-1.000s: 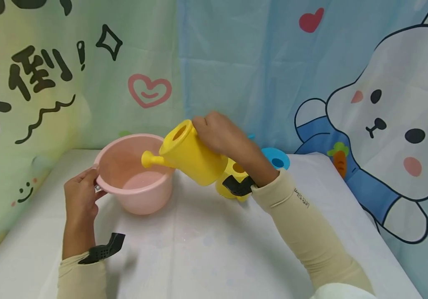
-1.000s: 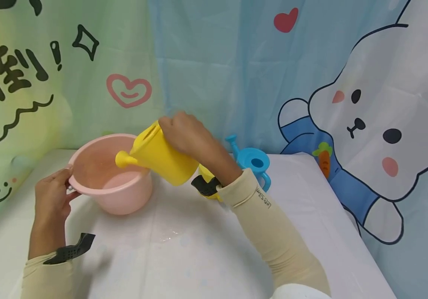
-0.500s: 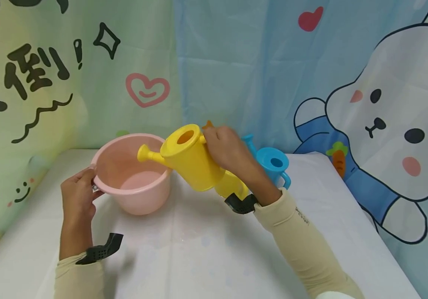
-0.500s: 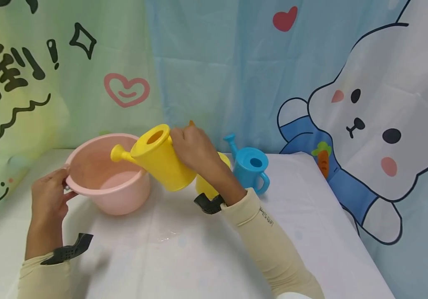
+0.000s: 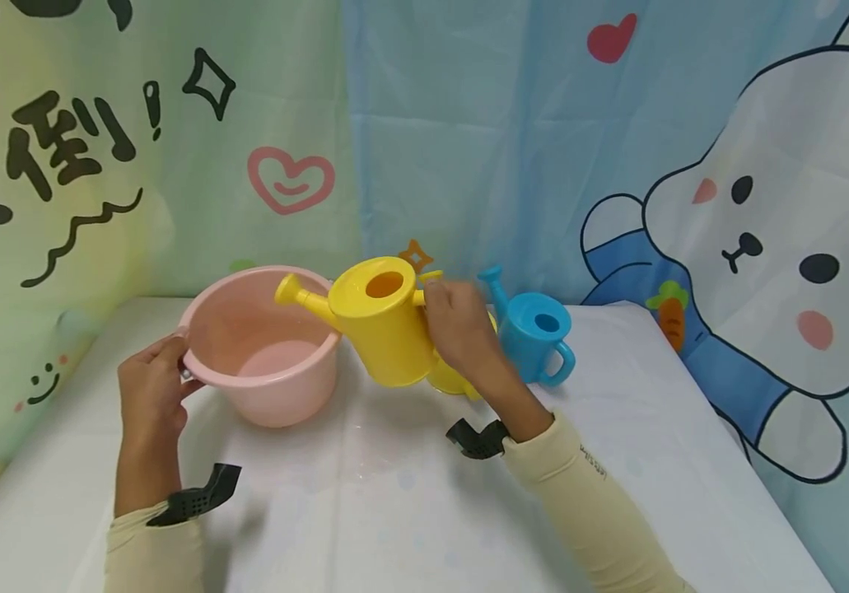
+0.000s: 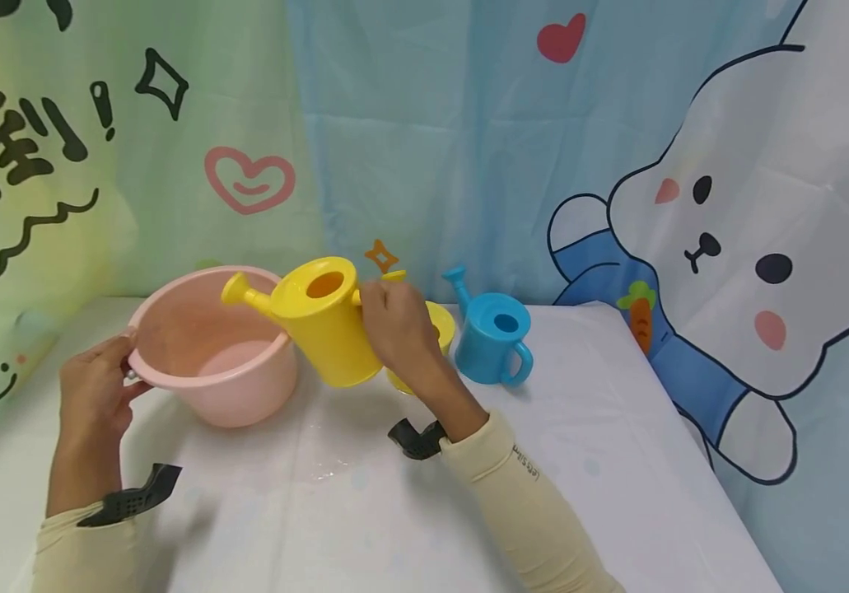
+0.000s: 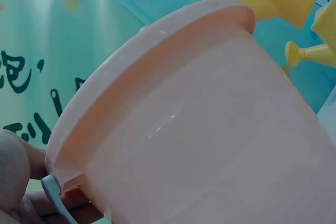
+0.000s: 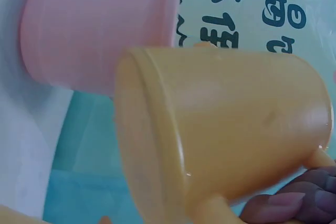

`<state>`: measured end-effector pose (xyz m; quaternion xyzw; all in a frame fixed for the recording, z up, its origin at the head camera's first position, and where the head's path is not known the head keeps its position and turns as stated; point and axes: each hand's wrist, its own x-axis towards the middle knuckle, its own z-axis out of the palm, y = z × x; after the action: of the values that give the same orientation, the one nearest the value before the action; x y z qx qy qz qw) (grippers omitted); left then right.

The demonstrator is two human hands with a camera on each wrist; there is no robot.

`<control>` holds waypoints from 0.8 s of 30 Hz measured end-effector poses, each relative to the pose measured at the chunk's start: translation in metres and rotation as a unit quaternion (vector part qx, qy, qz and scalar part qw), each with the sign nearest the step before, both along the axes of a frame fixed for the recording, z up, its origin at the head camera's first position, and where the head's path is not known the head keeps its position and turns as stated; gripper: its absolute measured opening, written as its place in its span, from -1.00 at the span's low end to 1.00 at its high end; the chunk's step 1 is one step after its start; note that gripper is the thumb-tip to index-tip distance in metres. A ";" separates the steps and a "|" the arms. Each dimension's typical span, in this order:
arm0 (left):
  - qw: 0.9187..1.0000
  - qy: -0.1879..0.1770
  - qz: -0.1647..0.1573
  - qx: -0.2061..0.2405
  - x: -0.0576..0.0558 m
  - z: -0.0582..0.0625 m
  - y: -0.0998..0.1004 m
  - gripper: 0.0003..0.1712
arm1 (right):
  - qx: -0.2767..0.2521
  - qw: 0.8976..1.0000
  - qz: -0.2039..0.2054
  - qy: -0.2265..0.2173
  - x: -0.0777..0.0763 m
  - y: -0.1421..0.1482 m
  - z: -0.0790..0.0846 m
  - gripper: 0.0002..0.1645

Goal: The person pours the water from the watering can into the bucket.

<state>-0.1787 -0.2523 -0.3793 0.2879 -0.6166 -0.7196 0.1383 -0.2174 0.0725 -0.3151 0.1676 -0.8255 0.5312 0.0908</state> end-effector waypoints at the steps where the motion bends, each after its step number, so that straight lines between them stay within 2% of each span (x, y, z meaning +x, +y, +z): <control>1: 1.000 0.000 0.001 0.000 0.000 0.000 0.000 -0.45 | -0.009 1.000 -0.002 0.004 0.000 0.000 -0.004 -0.47; 10: 1.000 0.009 -0.004 0.005 -0.001 -0.002 -0.001 -0.45 | -0.076 0.995 -0.064 0.001 0.003 -0.002 -0.034 -0.48; 18: 1.000 0.010 -0.011 0.009 -0.002 -0.001 -0.002 -0.44 | -0.142 0.979 -0.095 -0.112 0.005 -0.010 -0.057 -0.46; 22: 1.000 0.009 -0.011 0.010 -0.001 -0.002 -0.003 -0.45 | -0.185 0.969 -0.094 -0.131 0.007 -0.014 -0.071 -0.48; 24: 1.000 0.008 -0.009 0.009 -0.001 -0.002 -0.003 -0.45 | -0.204 0.967 -0.094 -0.124 0.009 -0.016 -0.078 -0.50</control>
<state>-0.1797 -0.2556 -0.3812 0.2779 -0.6119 -0.7284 0.1338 -0.2086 0.0564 -0.3927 0.0001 -0.7164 0.6942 0.0700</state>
